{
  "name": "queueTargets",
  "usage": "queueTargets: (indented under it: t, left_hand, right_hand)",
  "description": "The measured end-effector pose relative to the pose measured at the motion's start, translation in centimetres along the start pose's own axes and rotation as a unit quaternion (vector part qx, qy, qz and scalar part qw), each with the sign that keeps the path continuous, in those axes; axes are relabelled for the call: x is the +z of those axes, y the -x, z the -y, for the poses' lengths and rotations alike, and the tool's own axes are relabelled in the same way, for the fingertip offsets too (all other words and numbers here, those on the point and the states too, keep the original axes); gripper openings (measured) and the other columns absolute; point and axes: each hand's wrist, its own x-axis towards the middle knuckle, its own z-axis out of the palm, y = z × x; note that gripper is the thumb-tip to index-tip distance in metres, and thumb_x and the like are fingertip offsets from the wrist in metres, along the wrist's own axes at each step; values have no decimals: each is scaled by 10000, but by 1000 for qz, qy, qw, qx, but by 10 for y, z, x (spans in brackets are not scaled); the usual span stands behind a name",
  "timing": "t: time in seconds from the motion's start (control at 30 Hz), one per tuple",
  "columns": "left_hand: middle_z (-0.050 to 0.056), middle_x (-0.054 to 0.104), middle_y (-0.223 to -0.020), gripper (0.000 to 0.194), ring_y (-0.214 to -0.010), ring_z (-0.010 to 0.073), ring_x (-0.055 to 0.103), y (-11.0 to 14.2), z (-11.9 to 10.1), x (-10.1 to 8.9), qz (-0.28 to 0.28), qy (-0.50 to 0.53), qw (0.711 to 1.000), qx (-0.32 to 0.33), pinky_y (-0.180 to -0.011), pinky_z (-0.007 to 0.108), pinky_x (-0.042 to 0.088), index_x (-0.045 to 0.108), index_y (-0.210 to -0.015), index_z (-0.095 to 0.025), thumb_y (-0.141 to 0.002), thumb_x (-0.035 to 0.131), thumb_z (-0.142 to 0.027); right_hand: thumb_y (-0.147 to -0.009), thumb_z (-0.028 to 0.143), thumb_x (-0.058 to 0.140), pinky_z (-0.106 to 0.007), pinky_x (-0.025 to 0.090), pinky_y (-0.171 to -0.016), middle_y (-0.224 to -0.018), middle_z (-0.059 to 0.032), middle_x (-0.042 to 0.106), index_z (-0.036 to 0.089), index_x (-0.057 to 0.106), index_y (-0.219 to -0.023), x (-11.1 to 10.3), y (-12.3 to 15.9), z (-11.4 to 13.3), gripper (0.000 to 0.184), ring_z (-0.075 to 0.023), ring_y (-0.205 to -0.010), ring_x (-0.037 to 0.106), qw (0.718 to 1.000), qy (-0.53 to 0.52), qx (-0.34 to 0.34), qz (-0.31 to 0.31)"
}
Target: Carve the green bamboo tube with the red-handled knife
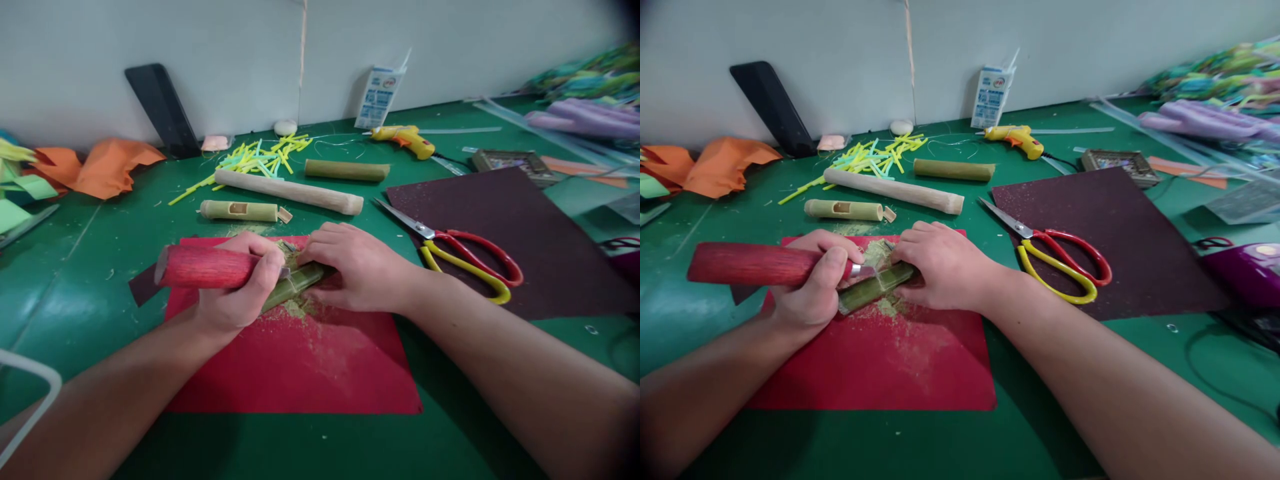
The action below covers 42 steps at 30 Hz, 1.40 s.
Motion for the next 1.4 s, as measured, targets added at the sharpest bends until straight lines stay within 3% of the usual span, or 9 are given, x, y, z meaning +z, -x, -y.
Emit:
queueTargets:
  t: [0.27, 0.53, 0.73, 0.93, 1.4]
  left_hand:
    - [-36, 621, -631, 250, -564, 111, 569, 1, 1, 1, 9, -3, 1000, -26, -549, 265, 499, 618, -722, -225, -949, 606, -331]
    - [-30, 621, -631, 182, -547, 108, 566, 2, 0, 1, 48, 8, 998, -51, -538, 256, 503, 612, -717, -212, -896, 616, -245]
    - [-27, 633, -632, 200, -567, 121, 579, 1, 2, 0, 39, -2, 998, -50, -556, 269, 511, 623, -714, -217, -902, 610, -283]
    - [-28, 653, -672, 151, -576, 116, 578, 1, 5, -3, 48, -21, 999, -1, -579, 263, 525, 642, -748, -224, -895, 624, -251]
    - [-41, 630, -634, 173, -569, 110, 586, -2, 1, -2, 56, -13, 998, -16, -577, 257, 519, 616, -729, -219, -901, 612, -233]
  right_hand:
    - [-806, 280, 712, -372, 415, -828, -981, -89, 715, 166, 720, -1033, 1, 0, 0, 254, -245, -938, 589, 1000, -6, 5, 15]
    - [-809, 313, 701, -375, 415, -821, -945, -84, 696, 160, 718, -1046, 3, -1, -2, 283, -240, -909, 585, 1000, -20, 1, 10]
    - [-837, 315, 677, -377, 423, -830, -944, -91, 685, 143, 718, -1028, 0, 1, 0, 261, -235, -910, 592, 999, -36, -12, -9]
    - [-847, 284, 684, -367, 434, -830, -965, -86, 686, 163, 711, -1023, 0, 0, 1, 215, -227, -916, 588, 998, -36, -41, -37]
    - [-843, 252, 685, -360, 457, -830, -969, -88, 677, 162, 705, -1018, 1, 1, 2, 198, -224, -929, 591, 997, -61, -24, -29]
